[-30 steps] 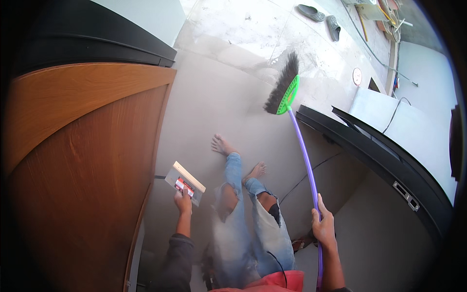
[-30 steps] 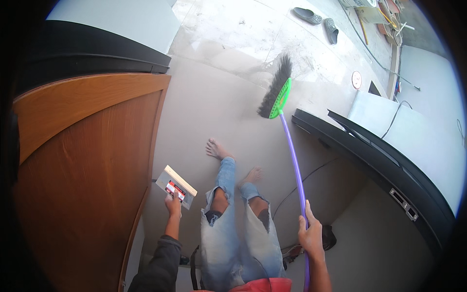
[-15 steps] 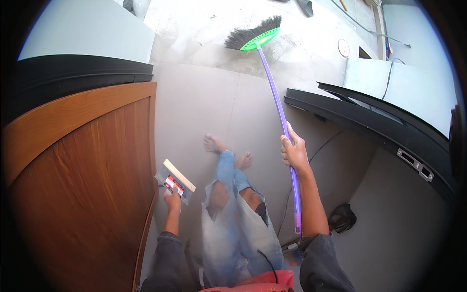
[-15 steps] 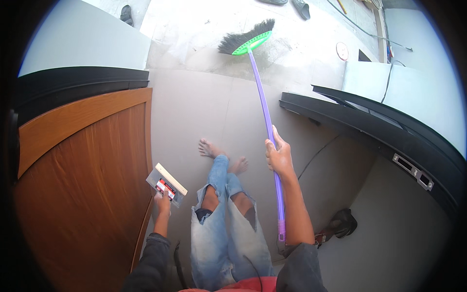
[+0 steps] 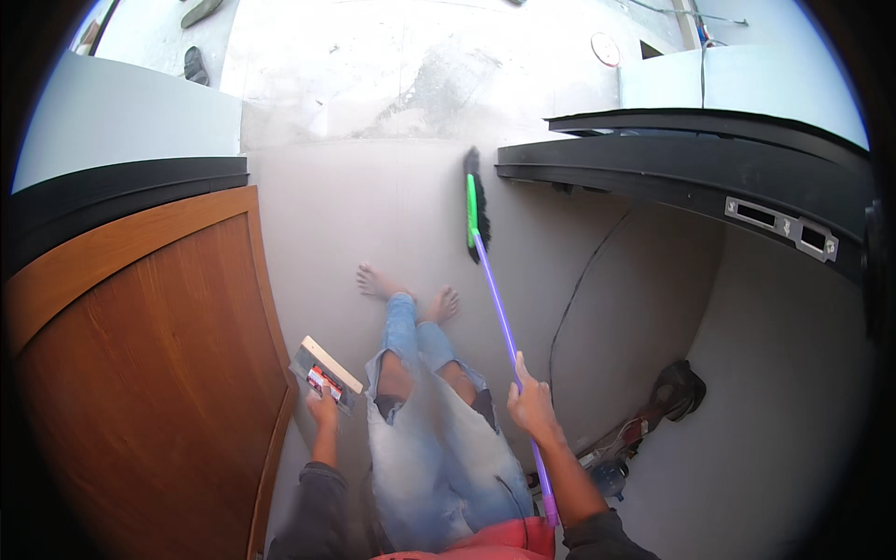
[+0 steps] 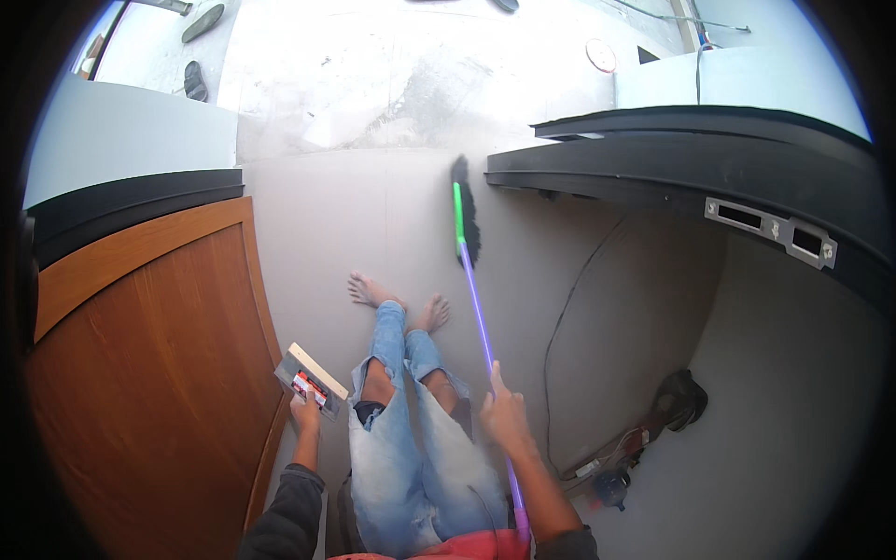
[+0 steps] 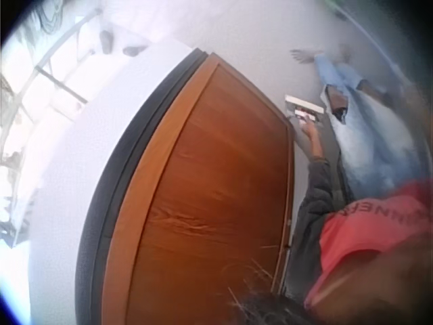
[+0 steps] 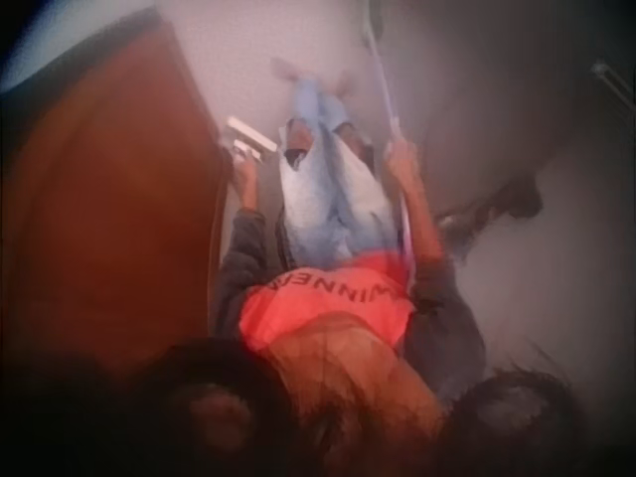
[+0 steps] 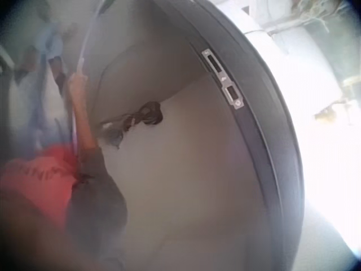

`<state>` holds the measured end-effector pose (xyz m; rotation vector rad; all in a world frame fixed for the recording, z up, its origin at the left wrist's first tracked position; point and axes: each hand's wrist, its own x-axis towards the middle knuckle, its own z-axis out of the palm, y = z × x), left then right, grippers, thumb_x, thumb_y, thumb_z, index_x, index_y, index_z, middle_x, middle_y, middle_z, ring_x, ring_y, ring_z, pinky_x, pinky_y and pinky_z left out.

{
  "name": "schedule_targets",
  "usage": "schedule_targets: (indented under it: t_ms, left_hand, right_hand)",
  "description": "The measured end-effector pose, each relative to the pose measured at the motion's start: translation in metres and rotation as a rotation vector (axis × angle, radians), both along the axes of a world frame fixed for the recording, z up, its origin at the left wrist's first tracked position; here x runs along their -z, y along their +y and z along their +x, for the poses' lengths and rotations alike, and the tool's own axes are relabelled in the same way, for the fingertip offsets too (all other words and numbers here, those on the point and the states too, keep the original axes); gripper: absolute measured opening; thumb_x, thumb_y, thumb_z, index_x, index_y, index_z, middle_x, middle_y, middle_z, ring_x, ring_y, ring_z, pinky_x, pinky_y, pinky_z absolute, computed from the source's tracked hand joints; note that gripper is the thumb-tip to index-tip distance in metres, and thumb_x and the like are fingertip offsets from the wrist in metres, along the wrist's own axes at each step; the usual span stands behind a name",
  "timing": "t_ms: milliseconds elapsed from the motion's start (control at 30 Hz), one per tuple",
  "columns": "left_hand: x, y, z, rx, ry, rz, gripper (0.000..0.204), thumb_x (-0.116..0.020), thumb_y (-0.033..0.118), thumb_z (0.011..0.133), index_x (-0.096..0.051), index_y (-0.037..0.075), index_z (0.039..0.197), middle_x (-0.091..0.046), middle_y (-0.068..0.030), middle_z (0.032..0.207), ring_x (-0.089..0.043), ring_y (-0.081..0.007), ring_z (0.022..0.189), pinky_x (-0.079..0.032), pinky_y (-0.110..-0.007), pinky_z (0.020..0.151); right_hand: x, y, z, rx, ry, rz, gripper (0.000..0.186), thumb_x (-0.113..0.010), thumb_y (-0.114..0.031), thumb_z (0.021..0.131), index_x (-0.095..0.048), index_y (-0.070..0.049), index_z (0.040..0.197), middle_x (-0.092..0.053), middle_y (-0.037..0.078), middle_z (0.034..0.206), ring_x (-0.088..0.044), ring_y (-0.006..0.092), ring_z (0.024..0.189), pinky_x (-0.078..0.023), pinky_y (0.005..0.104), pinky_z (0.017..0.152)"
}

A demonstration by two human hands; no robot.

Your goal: The person kneels on a tiled floor and uses a sanding block to rub the surface in circular and back-and-forth motions. They briefly stand to sweep the area with a broom, then return to kneeling to continue sanding the floor.

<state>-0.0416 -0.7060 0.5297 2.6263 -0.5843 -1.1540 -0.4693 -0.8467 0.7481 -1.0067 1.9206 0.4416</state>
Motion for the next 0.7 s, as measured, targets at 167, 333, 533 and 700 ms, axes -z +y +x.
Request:
schedule_targets:
  t_ms: [167, 333, 533, 700]
  left_hand:
    - [-0.003, -0.023, -0.004, 0.182, 0.060, -0.020, 0.034, -0.066, 0.026, 0.111, -0.075, -0.007, 0.117, -0.078, -0.0109, 0.098, -0.070, -0.0177, 0.087, -0.055, -0.037, 0.082]
    - [-0.022, -0.057, -0.013, 0.177, 0.053, -0.062, 0.038, -0.068, 0.029, 0.111, -0.074, -0.005, 0.126, -0.078, -0.0098, 0.109, -0.070, -0.0168, 0.099, -0.054, -0.034, 0.092]
    - [-0.025, -0.075, -0.038, 0.197, 0.108, -0.065, 0.039, -0.069, 0.028, 0.110, -0.073, -0.007, 0.125, -0.079, -0.0121, 0.108, -0.071, -0.0177, 0.099, -0.055, -0.035, 0.092]
    - [-0.023, -0.079, -0.060, 0.228, 0.094, -0.045, 0.038, -0.070, 0.030, 0.109, -0.074, -0.008, 0.108, -0.076, -0.0103, 0.092, -0.066, -0.0166, 0.083, -0.054, -0.039, 0.078]
  right_hand:
    - [-0.041, 0.017, -0.032, 0.202, -0.255, -0.139, 0.071, -0.062, -0.014, 0.103, -0.038, -0.012, 0.169, -0.071, 0.036, 0.119, -0.068, 0.0560, 0.114, -0.055, 0.0572, 0.100]
    - [-0.082, 0.079, -0.093, 0.153, 0.000, -0.020, 0.069, -0.059, -0.011, 0.103, -0.038, -0.009, 0.169, -0.073, 0.037, 0.110, -0.070, 0.0572, 0.103, -0.055, 0.0621, 0.097]
    - [-0.003, 0.096, -0.173, 0.164, 0.190, 0.070, 0.071, -0.062, -0.009, 0.100, -0.037, 0.003, 0.166, -0.073, 0.038, 0.101, -0.071, 0.0554, 0.099, -0.056, 0.0615, 0.092]
    - [0.004, 0.046, -0.083, 0.140, -0.056, 0.148, 0.070, -0.063, -0.011, 0.101, -0.039, 0.001, 0.166, -0.072, 0.037, 0.113, -0.068, 0.0572, 0.110, -0.053, 0.0598, 0.101]
